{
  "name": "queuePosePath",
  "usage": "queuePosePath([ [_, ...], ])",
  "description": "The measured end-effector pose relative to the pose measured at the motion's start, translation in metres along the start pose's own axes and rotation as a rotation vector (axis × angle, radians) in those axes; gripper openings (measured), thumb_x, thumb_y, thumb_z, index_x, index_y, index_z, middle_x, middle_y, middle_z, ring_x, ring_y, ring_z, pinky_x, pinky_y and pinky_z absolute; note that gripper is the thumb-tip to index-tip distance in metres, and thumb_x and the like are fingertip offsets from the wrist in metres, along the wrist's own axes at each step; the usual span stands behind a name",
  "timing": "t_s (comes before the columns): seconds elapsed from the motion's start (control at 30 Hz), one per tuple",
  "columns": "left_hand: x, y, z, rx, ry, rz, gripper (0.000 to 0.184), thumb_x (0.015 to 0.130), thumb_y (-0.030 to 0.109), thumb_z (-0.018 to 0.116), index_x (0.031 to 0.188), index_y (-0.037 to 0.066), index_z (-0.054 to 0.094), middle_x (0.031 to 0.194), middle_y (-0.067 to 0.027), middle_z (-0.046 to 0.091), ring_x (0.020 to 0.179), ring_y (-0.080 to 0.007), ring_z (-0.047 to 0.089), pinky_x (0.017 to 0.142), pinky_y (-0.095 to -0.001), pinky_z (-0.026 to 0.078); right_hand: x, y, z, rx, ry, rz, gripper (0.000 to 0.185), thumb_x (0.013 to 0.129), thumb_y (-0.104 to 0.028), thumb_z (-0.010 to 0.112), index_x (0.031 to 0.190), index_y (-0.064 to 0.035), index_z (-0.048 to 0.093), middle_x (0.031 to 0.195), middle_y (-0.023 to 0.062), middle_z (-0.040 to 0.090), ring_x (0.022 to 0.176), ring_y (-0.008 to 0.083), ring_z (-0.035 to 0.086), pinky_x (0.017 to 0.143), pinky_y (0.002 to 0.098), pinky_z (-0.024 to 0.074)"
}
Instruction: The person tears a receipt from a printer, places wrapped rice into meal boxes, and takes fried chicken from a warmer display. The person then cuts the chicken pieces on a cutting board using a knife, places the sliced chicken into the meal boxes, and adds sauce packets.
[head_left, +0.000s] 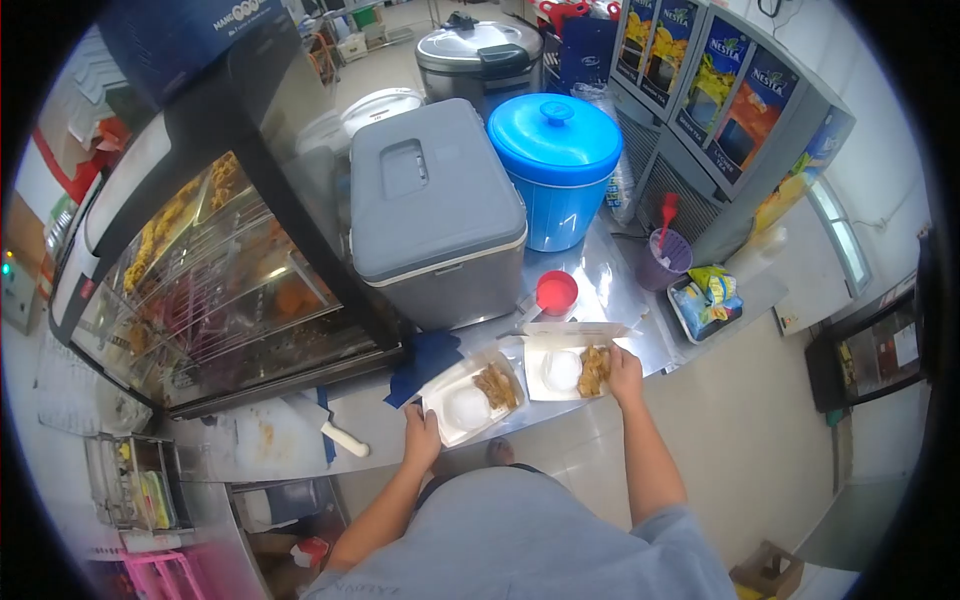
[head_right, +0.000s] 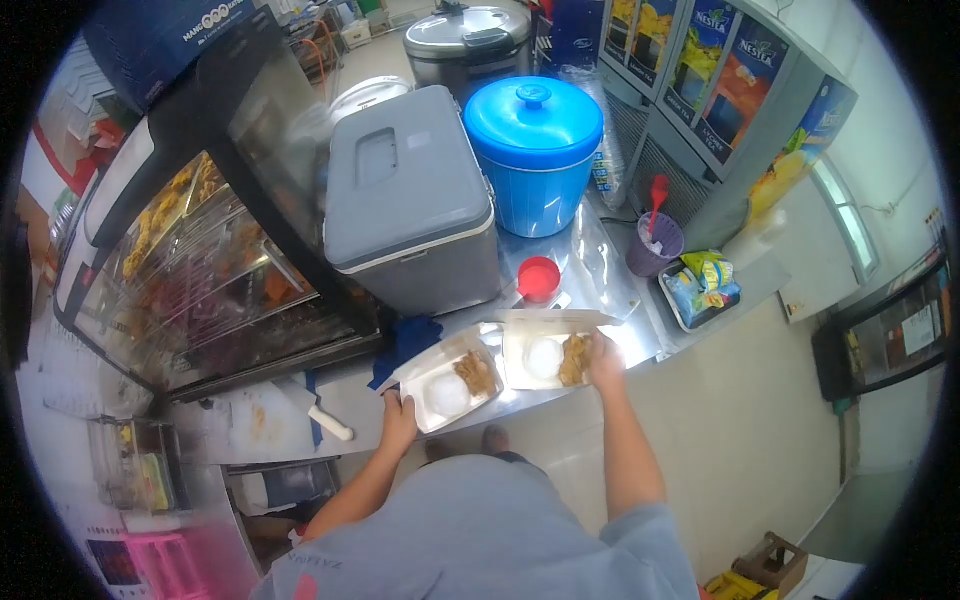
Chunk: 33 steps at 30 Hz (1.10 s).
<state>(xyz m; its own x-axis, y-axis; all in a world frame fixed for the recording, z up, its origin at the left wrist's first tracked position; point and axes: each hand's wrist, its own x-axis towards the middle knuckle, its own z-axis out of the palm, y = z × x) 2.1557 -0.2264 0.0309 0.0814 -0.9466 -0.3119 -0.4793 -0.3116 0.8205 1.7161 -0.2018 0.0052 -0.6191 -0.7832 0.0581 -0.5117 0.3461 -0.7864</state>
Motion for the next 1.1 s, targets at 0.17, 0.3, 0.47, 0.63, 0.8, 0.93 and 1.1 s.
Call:
queuePosePath([
  [0.17, 0.008, -0.016, -0.002, -0.349, -0.088, -0.096, 0.051, 0.109, 0.018, 0.047, 0.156, -0.001, 0.039, 0.156, -0.0228, 0.047, 0.141, -0.0303, 0.049, 0.119, -0.0391, 0.037, -0.004, -0.013, -0.002, 0.143, -0.103, 0.185, 0.047, 0.111, -0.034, 0.054, 0.11, 0.0084, 0.074, 0.089, 0.0162, 0.073, 0.081, 0.0222, 0.064, 0.079, 0.0397, 0.051],
  [0.3, 0.008, -0.044, -0.016, -0.607, -0.127, -0.157, 0.055, 0.112, 0.02, 0.043, 0.162, 0.0, 0.032, 0.157, -0.023, 0.047, 0.144, -0.0307, 0.047, 0.121, -0.0384, 0.035, -0.017, -0.038, -0.007, 0.285, -0.147, 0.29, 0.047, 0.112, -0.034, 0.054, 0.105, 0.0082, 0.073, 0.087, 0.0081, 0.069, 0.081, 0.0159, 0.058, 0.076, 0.0359, 0.0488],
  [0.47, -0.023, -0.06, -0.061, -0.851, -0.087, -0.173, 0.056, 0.114, 0.026, 0.044, 0.163, 0.002, 0.033, 0.16, -0.0212, 0.045, 0.146, -0.0308, 0.046, 0.122, -0.039, 0.035, -0.04, -0.088, -0.018, 0.289, -0.21, 0.228, 0.045, 0.112, -0.034, 0.053, 0.097, 0.0037, 0.072, 0.081, 0.0022, 0.062, 0.077, 0.0128, 0.052, 0.07, 0.0332, 0.0447],
  [0.63, -0.058, -0.12, -0.113, -0.857, 0.061, -0.196, 0.055, 0.114, 0.021, 0.041, 0.164, 0.002, 0.03, 0.156, -0.0183, 0.05, 0.145, -0.028, 0.049, 0.121, -0.0412, 0.039, -0.067, -0.107, 0.003, 0.341, -0.36, 0.166, 0.04, 0.108, -0.03, 0.057, 0.11, 0.0051, 0.075, 0.083, 0.0058, 0.067, 0.079, 0.0145, 0.058, 0.071, 0.0353, 0.0486],
  [0.8, -0.128, -0.159, -0.194, -0.952, 0.186, -0.182, 0.054, 0.114, 0.022, 0.042, 0.163, 0.003, 0.036, 0.158, -0.016, 0.05, 0.143, -0.0269, 0.049, 0.121, -0.0396, 0.038, -0.121, -0.19, 0.066, 0.282, -0.57, -0.021, 0.042, 0.11, -0.03, 0.054, 0.101, 0.0062, 0.074, 0.085, 0.0102, 0.07, 0.077, 0.0185, 0.061, 0.071, 0.0407, 0.0499],
  [0.93, -0.207, -0.209, -0.278, -0.953, 0.377, -0.27, 0.059, 0.114, 0.03, 0.046, 0.164, 0.003, 0.034, 0.161, -0.0176, 0.047, 0.146, -0.0266, 0.046, 0.121, -0.0368, 0.036, -0.208, -0.266, 0.139, 0.211, -0.722, -0.275, 0.043, 0.11, -0.027, 0.051, 0.098, 0.0073, 0.073, 0.089, 0.0171, 0.073, 0.078, 0.0242, 0.063, 0.075, 0.0441, 0.05],
  [1.1, -0.302, -0.302, -0.358, -1.035, 0.589, -0.161, 0.054, 0.115, 0.028, 0.044, 0.162, 0.003, 0.037, 0.158, -0.0166, 0.051, 0.145, -0.0256, 0.049, 0.12, -0.0383, 0.038, -0.335, -0.335, 0.25, 0.187, -0.967, -0.318, 0.048, 0.113, -0.033, 0.053, 0.096, 0.0063, 0.073, 0.083, 0.0058, 0.069, 0.078, 0.0148, 0.056, 0.074, 0.0367, 0.0478],
])
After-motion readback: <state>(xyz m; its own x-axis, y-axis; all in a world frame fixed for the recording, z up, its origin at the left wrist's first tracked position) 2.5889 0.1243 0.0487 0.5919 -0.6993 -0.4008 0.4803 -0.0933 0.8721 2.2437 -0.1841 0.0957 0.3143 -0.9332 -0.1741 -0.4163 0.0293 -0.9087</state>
